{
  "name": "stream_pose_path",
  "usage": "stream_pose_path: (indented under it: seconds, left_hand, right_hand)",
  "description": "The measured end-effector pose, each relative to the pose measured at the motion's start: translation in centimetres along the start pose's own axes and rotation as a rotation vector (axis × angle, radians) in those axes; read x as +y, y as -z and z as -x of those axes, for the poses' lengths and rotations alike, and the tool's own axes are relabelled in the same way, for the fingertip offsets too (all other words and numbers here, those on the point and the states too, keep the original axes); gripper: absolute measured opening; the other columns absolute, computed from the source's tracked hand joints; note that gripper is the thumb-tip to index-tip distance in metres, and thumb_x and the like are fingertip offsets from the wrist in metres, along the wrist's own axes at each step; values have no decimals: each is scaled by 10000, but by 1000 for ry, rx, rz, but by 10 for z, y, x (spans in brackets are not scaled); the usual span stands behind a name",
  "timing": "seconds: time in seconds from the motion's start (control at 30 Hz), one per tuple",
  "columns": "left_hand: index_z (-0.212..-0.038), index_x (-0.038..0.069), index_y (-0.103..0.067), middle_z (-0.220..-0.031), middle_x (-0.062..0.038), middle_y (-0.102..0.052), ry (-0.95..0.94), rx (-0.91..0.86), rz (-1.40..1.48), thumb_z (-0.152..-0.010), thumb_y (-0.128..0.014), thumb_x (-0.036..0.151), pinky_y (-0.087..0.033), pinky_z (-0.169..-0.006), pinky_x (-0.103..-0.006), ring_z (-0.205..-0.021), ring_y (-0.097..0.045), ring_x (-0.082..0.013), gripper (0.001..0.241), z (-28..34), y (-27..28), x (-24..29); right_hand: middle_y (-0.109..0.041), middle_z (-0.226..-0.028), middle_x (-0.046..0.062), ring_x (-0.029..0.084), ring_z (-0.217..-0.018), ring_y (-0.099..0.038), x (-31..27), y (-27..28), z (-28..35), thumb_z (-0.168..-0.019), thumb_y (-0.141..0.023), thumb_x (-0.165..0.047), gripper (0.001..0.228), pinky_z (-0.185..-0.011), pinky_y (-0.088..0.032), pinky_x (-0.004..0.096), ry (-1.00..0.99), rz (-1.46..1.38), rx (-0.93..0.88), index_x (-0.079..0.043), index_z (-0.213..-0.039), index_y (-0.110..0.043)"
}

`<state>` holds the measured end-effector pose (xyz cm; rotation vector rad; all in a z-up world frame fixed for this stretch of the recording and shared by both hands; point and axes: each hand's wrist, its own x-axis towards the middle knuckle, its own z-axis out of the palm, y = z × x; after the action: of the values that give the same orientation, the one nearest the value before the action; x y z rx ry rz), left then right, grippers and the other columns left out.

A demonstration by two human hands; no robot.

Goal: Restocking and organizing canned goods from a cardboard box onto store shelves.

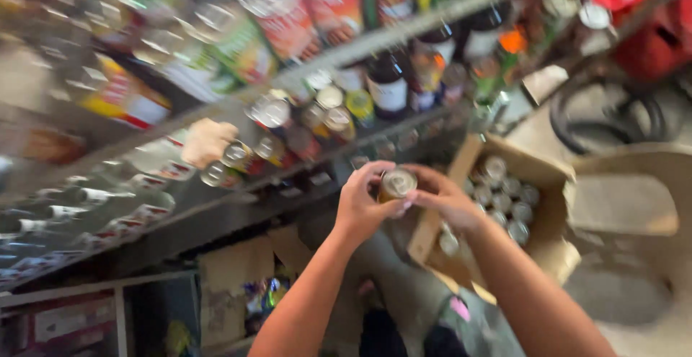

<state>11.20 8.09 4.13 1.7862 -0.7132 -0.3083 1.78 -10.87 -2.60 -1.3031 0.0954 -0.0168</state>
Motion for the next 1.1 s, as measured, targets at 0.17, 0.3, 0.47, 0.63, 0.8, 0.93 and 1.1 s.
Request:
stream_pose_path:
  seconds: [0.17,0.3,0.47,0.63,0.8,0.93,1.1]
  left_hand:
    - [-1172,107,-652,-1048,-83,-703,-85,-118,-160,-653,-961,297,-552,-852,-360,-966,-669,-251,633,16,-92,-4]
    - [-1157,122,-628,-1086,-61,-709,-15,-292,-13,-687,-913,285,-569,-851,-369,-978,-702,-243,573,38,-172,-30]
    - [-1110,117,-626,-1070,-88,-698,-198,-344,-133,-669,-893,185,-526,-873,-434,-1000,-651,-318,520,61,-252,-73]
    - [-1155,137,-618,-1121,-68,-709,-188,-423,-232,-704,-809,96,-537,-896,-441,-1039,-665,-321,491,87,-297,-127]
    - [-1211,106,-563,-1135,-202,-654,322,-729,-636,-799,-746,96,-536,-848,-531,-1031,-653,-428,451,97,-300,-164]
    - [-1181,95,-585,-1157,-215,-674,368,-796,-820,-861,-687,150,-552,-855,-542,-1024,-674,-437,341,98,-298,-211]
    - [-1210,113,-576,-1048,-222,-725,452,-799,-861,-928,-619,201,-559,-819,-571,-959,-710,-449,299,84,-293,-226]
  right_hand:
    - [-673,-1234,34,124,-1036,-645,-28,55,79,-784,-811,-177,722,-830,-558,328,-238,228,154,-114,-1447,-532]
    - [-721,-1084,73,126,-944,-651,10,106,140,-762,-868,-147,752,-815,-567,319,-223,351,185,-89,-1446,-561]
    - [-756,-1067,42,129,-922,-712,67,138,181,-723,-864,-156,648,-790,-604,327,-382,389,390,-92,-1325,-633]
    - [-792,-1008,97,168,-919,-756,135,143,194,-655,-844,-225,599,-826,-588,342,-411,646,537,-104,-1224,-701]
    - [-763,-1050,170,335,-979,-731,172,122,173,-658,-798,-328,587,-887,-574,416,-708,833,545,-129,-1203,-715]
    - [-729,-1096,200,392,-1020,-688,195,107,154,-632,-799,-267,568,-893,-548,463,-625,855,567,-110,-1171,-713]
    - [-700,-1175,191,413,-1098,-647,281,112,144,-649,-848,-262,587,-906,-528,492,-486,923,601,-63,-1166,-654]
